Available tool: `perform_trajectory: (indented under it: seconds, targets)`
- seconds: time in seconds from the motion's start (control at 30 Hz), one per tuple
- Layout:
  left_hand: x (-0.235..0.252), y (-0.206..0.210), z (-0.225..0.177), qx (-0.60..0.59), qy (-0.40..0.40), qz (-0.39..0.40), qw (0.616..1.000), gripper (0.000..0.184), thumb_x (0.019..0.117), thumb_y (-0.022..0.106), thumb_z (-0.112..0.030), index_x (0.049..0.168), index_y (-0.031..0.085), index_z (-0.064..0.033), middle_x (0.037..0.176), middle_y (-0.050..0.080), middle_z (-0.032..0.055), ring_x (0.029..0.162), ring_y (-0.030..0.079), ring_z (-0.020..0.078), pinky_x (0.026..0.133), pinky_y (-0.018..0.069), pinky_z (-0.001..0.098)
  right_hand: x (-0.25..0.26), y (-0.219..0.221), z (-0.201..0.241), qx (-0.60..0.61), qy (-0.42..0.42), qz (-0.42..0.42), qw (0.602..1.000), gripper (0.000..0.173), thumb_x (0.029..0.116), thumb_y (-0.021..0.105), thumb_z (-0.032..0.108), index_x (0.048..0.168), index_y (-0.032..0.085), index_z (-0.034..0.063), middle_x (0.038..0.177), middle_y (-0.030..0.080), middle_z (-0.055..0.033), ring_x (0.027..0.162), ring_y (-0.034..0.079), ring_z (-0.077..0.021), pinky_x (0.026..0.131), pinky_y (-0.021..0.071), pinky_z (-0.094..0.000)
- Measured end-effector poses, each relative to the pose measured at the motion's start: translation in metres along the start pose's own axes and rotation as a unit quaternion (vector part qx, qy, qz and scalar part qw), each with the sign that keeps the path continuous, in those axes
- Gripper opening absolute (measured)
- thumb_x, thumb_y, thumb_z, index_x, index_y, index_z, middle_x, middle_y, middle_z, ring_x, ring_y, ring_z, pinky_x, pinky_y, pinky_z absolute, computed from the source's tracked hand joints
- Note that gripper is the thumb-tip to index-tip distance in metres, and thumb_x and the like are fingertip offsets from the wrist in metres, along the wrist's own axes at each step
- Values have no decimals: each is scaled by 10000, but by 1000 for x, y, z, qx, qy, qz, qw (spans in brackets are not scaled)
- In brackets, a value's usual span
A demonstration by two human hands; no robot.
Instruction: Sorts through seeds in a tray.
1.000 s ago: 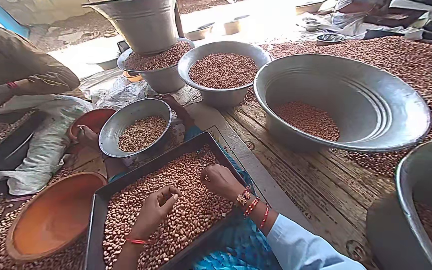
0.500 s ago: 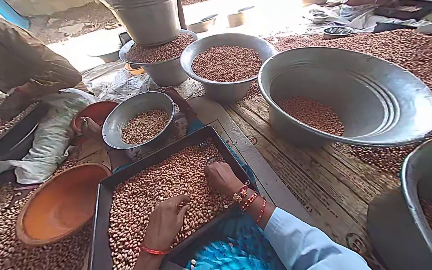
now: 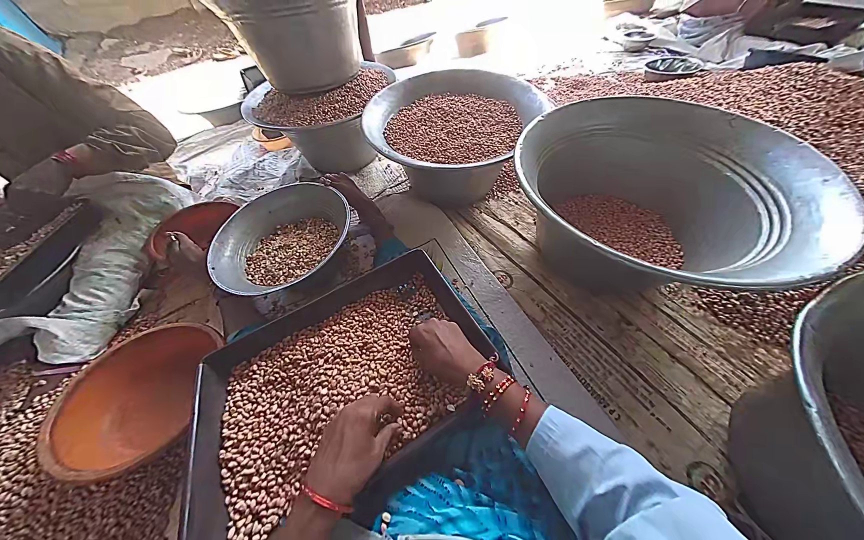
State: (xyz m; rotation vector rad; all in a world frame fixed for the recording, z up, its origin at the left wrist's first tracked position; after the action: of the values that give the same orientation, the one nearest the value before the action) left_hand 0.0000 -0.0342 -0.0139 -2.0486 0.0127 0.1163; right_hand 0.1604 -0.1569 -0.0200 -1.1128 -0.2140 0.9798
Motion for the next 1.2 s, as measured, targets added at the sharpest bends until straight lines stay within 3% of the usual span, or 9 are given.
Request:
perform_trajectory:
  seconds: [0.1, 0.2, 0.27, 0.4, 0.53, 0.77, 0.9, 1.07, 1.2]
  targets:
    - [2, -13, 17, -127, -12, -76, 989, 153, 826, 740, -146, 956, 740, -65, 601, 529, -43, 510, 465, 65, 517, 413, 273, -4, -7, -12, 171, -50, -24, 984, 255, 991, 623, 227, 1108, 721, 23, 906, 676, -140, 824, 623, -267, 779, 490, -482]
    - [-8, -31, 42, -266, -9, -80, 961, 211, 847, 514, -177, 991, 647, -97, 772, 585, -140, 620, 505, -91, 569, 427, 116, -16, -8, -22, 464, -113, -41, 878, 137, 987, 519, 179, 982, 606, 72, 702, 506, 74, 561, 438, 0, 538, 371, -198]
    - [-17, -35, 47, -233, 2, -54, 971, 255, 822, 535, -151, 989, 709, -68, 788, 632, -104, 629, 509, -84, 576, 424, 129, -27, -10, -23, 525, -120, -35, 842, 142, 974, 440, 173, 986, 564, 104, 723, 523, 92, 544, 446, 21, 498, 366, -161]
    - [-32, -20, 33, -59, 68, -56, 994, 177, 841, 665, -127, 957, 797, -105, 806, 727, 42, 637, 652, 154, 612, 563, 366, -50, -19, -8, 253, -79, -9, 964, 222, 1014, 556, 208, 1082, 682, 38, 781, 582, -50, 681, 517, -156, 672, 435, -383]
    - [-34, -9, 23, 19, 67, -83, 994, 156, 837, 729, -93, 969, 813, -96, 803, 719, 123, 711, 721, 329, 643, 592, 544, -65, -10, 8, 97, -85, 9, 992, 223, 1013, 618, 194, 1102, 738, 28, 964, 722, -190, 933, 688, -364, 832, 513, -569]
    - [-33, -34, 58, -283, 6, -99, 954, 189, 897, 548, -189, 1012, 676, -111, 797, 618, -154, 624, 524, -85, 566, 447, 111, -66, 9, 20, 42, -85, 50, 994, 193, 982, 642, 160, 1056, 727, 3, 1012, 713, -218, 1009, 680, -403, 837, 506, -595]
    - [-40, -33, 47, -201, 20, -45, 978, 228, 884, 584, -141, 1025, 738, -51, 842, 680, -33, 633, 528, -41, 589, 456, 159, -62, 14, 22, 34, -80, 71, 994, 200, 978, 664, 176, 1073, 733, 14, 1032, 720, -210, 1021, 682, -401, 852, 510, -598]
    - [-38, -8, 20, -6, 46, -51, 998, 170, 820, 756, -134, 979, 807, -103, 822, 727, 105, 700, 706, 289, 654, 586, 505, -59, 15, 21, 30, -76, 93, 992, 218, 989, 643, 187, 1077, 715, 1, 1030, 709, -215, 1020, 677, -396, 847, 504, -602]
    - [-33, -6, 19, 12, 41, -62, 997, 107, 824, 740, -103, 914, 785, -67, 813, 714, 117, 707, 709, 297, 656, 592, 494, -62, 12, 26, 6, -71, 79, 994, 205, 989, 598, 131, 1082, 679, -33, 1031, 691, -236, 1024, 673, -415, 833, 511, -591]
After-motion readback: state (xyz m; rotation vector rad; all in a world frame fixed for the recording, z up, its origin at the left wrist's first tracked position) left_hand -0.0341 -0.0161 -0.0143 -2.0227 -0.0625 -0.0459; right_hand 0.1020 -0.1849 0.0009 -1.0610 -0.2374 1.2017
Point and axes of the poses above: each hand's wrist, its own x-axis towards the middle knuckle, its own y-axis out of the palm, z = x × y, the point moved 2 cm from there along x, towards the middle knuckle
